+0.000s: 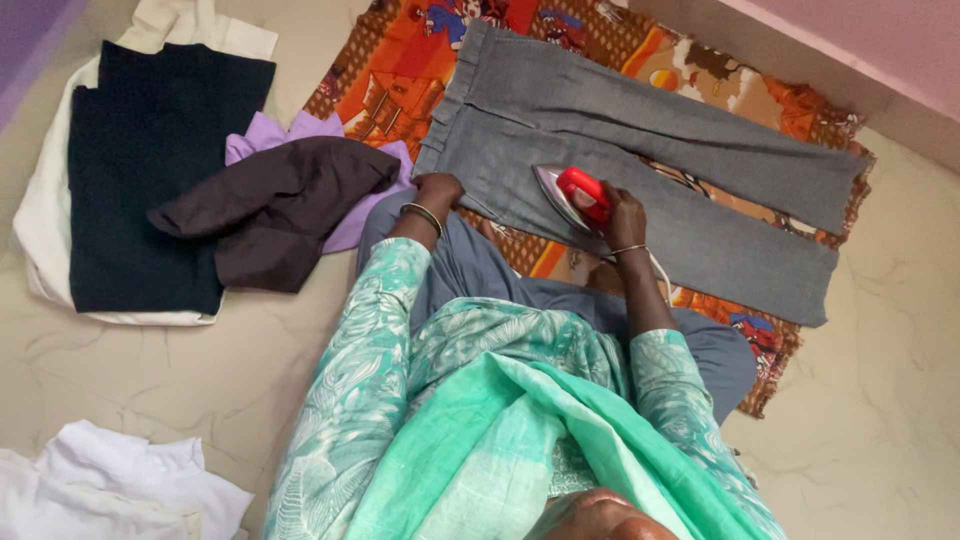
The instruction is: The person irons a pair of grey trousers laid flat on a patterned mat on the floor. They use a red electric iron to smooth both legs, repositioning the trousers and ironing the folded section as well.
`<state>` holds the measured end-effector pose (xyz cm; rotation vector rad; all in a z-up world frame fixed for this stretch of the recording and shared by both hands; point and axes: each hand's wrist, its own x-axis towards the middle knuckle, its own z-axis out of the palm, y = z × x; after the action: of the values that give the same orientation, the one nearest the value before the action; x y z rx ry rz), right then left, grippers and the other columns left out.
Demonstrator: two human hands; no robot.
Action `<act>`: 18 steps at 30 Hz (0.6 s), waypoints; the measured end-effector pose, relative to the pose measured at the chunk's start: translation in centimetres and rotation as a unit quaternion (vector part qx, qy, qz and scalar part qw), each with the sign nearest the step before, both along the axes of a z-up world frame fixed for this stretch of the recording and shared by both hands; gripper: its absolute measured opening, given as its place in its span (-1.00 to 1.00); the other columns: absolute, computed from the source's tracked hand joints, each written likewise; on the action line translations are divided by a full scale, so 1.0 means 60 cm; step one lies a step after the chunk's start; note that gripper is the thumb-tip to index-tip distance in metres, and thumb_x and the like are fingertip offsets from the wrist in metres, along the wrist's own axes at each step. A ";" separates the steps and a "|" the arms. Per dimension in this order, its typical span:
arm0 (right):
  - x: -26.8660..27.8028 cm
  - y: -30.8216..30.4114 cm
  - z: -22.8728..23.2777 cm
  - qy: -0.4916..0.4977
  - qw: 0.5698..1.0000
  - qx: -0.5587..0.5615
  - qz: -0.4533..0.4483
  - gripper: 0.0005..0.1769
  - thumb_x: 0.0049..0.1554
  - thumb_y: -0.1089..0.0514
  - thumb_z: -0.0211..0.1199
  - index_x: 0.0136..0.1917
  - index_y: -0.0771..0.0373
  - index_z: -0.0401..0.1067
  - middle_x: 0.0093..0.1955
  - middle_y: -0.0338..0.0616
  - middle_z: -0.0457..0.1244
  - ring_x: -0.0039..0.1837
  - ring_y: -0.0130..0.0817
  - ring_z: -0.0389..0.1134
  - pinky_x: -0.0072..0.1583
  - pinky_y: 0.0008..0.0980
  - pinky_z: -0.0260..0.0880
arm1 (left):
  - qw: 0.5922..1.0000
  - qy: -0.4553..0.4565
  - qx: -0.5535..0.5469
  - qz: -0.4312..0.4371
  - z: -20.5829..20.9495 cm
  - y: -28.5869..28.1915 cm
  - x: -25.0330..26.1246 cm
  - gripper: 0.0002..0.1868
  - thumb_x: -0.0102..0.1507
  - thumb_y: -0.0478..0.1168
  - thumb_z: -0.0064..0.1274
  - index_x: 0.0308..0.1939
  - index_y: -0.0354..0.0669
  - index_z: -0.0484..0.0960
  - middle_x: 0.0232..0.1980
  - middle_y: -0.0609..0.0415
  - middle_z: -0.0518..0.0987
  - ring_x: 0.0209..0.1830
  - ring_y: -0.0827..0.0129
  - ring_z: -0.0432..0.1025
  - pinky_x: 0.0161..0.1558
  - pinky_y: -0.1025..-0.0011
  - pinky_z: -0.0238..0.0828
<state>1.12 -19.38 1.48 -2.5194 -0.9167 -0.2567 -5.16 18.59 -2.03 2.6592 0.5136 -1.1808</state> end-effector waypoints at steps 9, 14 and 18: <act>0.023 0.174 -0.008 0.024 0.996 -0.041 0.080 -0.35 0.05 -0.05 0.42 0.41 -0.01 0.42 0.03 0.16 0.37 -0.02 0.15 0.42 0.02 -0.03 0.45 | 0.997 0.056 0.038 -0.042 0.005 -0.007 0.001 -0.43 0.24 0.01 0.27 0.30 -0.05 0.61 0.39 0.08 0.53 0.34 -0.08 0.44 0.34 -0.32 0.19; 0.030 0.238 -0.018 -0.012 0.990 -0.106 0.091 -0.37 0.14 0.21 0.19 0.48 -0.10 0.39 0.00 0.13 0.36 -0.04 0.09 0.43 -0.02 -0.06 0.45 | 0.999 0.006 0.026 -0.020 0.001 -0.003 -0.008 -0.50 0.30 -0.03 0.14 0.31 -0.05 0.60 0.42 0.07 0.49 0.36 -0.05 0.43 0.34 -0.33 0.21; 0.015 0.203 -0.003 0.004 0.988 -0.123 0.095 -0.39 0.17 0.20 0.18 0.47 -0.14 0.40 -0.03 0.09 0.35 -0.05 0.07 0.42 -0.01 -0.05 0.44 | 1.000 0.000 0.020 -0.009 -0.005 0.001 -0.007 -0.51 0.29 -0.06 0.14 0.30 -0.06 0.59 0.42 0.04 0.48 0.36 -0.04 0.41 0.33 -0.36 0.20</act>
<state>2.03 -7.20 1.31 -2.6262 -1.2437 -0.0778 -5.60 18.66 -2.32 2.7029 0.5192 -1.1867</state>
